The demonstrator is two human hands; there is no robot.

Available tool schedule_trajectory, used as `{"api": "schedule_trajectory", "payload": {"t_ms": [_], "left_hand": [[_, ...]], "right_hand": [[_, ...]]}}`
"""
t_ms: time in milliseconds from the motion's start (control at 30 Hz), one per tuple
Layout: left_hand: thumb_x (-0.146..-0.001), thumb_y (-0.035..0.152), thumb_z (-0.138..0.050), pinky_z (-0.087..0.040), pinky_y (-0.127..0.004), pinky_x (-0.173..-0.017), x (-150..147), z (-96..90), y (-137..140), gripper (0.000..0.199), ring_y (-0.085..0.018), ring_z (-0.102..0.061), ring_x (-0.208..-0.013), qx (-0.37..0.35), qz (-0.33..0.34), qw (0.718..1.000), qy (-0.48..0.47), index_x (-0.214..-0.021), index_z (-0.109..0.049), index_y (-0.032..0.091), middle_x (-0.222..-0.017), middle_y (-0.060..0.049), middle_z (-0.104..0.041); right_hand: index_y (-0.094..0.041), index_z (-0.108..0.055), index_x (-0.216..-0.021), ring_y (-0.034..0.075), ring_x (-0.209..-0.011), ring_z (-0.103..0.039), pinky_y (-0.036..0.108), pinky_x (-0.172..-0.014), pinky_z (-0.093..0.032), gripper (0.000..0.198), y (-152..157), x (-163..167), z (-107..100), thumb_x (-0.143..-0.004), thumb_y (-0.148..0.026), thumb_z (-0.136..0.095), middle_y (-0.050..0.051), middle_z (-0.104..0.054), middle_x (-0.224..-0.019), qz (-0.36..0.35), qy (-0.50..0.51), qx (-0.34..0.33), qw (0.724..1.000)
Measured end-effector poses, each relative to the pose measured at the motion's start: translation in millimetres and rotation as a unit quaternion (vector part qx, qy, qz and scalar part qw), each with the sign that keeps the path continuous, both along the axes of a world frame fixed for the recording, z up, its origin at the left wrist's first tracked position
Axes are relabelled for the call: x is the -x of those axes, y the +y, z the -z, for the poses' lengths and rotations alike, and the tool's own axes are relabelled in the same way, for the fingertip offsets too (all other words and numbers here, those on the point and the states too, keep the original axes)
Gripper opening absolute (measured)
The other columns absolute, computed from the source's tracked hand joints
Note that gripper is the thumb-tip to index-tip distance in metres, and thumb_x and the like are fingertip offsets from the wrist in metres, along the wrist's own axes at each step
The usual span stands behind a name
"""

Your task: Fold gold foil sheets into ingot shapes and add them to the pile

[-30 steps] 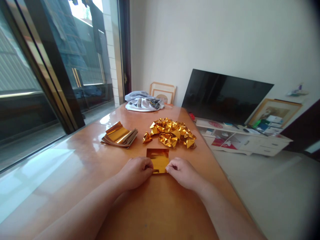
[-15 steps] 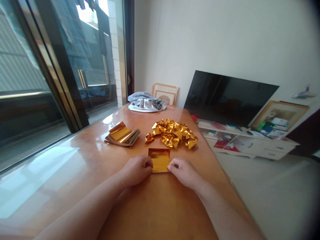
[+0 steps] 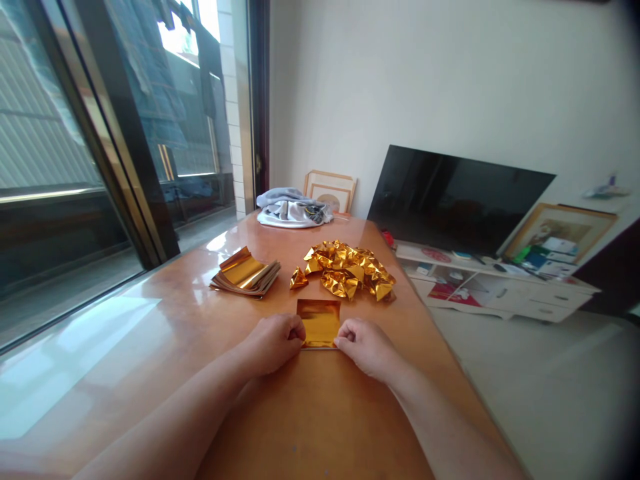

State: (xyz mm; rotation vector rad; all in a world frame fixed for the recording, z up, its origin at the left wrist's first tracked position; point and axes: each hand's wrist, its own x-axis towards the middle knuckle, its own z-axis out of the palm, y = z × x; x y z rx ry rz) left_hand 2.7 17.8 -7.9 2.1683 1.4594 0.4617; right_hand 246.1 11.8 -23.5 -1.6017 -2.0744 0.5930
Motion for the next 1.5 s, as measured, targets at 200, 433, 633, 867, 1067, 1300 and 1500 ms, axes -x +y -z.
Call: {"api": "schedule_trajectory", "payload": {"t_ms": [200, 433, 633, 867, 1067, 1300, 1500], "left_hand": [[-0.075, 0.016, -0.055, -0.041, -0.024, -0.064, 1, -1.3, 1, 0.019, -0.017, -0.062, -0.075, -0.003, 0.015, 1.000, -0.003, -0.087, -0.069, 0.022, -0.084, 0.000, -0.070], [-0.076, 0.019, -0.055, -0.045, -0.026, -0.072, 1, 1.5, 5, 0.020, -0.019, -0.065, -0.084, 0.012, 0.012, 1.000, -0.013, -0.087, -0.071, 0.022, -0.090, -0.002, -0.073], [-0.075, 0.019, -0.055, -0.043, -0.025, -0.066, -1, -1.2, 3, 0.019, -0.019, -0.064, -0.079, 0.017, -0.001, 1.000, 0.010, -0.085, -0.070, 0.022, -0.086, -0.001, -0.072], [-0.075, 0.012, -0.055, -0.041, -0.029, -0.073, -6, -9.7, -5, 0.027, -0.021, -0.060, -0.085, -0.074, 0.024, 0.995, 0.061, -0.095, -0.068, 0.024, -0.088, -0.002, -0.068], [-0.088, 0.010, -0.050, -0.041, -0.032, -0.084, -16, -19.2, -18, 0.038, -0.023, -0.057, -0.096, -0.149, 0.145, 0.974, 0.095, -0.112, -0.071, 0.031, -0.100, -0.006, -0.063], [-0.097, 0.023, -0.050, -0.039, -0.031, -0.076, -22, -26.6, -25, 0.025, -0.022, -0.054, -0.088, -0.144, 0.199, 0.960, 0.136, -0.105, -0.073, 0.030, -0.092, -0.005, -0.059], [-0.097, 0.022, -0.048, -0.040, -0.030, -0.077, -25, -25.3, -27, 0.022, -0.023, -0.055, -0.092, -0.145, 0.215, 0.954, 0.153, -0.097, -0.070, 0.023, -0.096, -0.005, -0.060]], "right_hand": [[-0.021, -0.067, -0.077, 0.015, -0.068, -0.055, 0.024, -0.059, -0.033, 0.013, -1, 0, -1, -0.083, -0.032, -0.066, 0.000, -0.067, -0.076, 0.000, -0.018, -0.006, 1.000], [-0.021, -0.068, -0.078, 0.014, -0.067, -0.055, 0.024, -0.059, -0.033, 0.013, -1, 1, -3, -0.082, -0.033, -0.067, 0.001, -0.068, -0.078, 0.008, -0.023, 0.002, 1.000], [-0.021, -0.068, -0.076, 0.014, -0.068, -0.056, 0.024, -0.060, -0.034, 0.013, -1, 2, -5, -0.083, -0.032, -0.068, 0.000, -0.068, -0.076, 0.008, -0.027, 0.007, 1.000], [-0.021, -0.068, -0.077, 0.014, -0.068, -0.056, 0.024, -0.060, -0.034, 0.011, -2, 3, -6, -0.082, -0.031, -0.069, 0.000, -0.068, -0.077, 0.017, -0.028, 0.000, 0.999], [-0.021, -0.068, -0.078, 0.014, -0.068, -0.056, 0.024, -0.061, -0.035, 0.012, -1, 2, -4, -0.082, -0.032, -0.070, 0.000, -0.068, -0.078, 0.015, -0.024, -0.001, 1.000], [-0.021, -0.066, -0.076, 0.014, -0.071, -0.056, 0.024, -0.062, -0.033, 0.011, 0, 2, -2, -0.082, -0.030, -0.069, -0.001, -0.068, -0.079, 0.007, -0.031, -0.017, 0.999], [-0.021, -0.066, -0.078, 0.013, -0.073, -0.056, 0.023, -0.061, -0.032, 0.013, -1, 2, -3, -0.083, -0.033, -0.069, -0.001, -0.067, -0.082, 0.013, -0.050, -0.018, 0.998]]}}
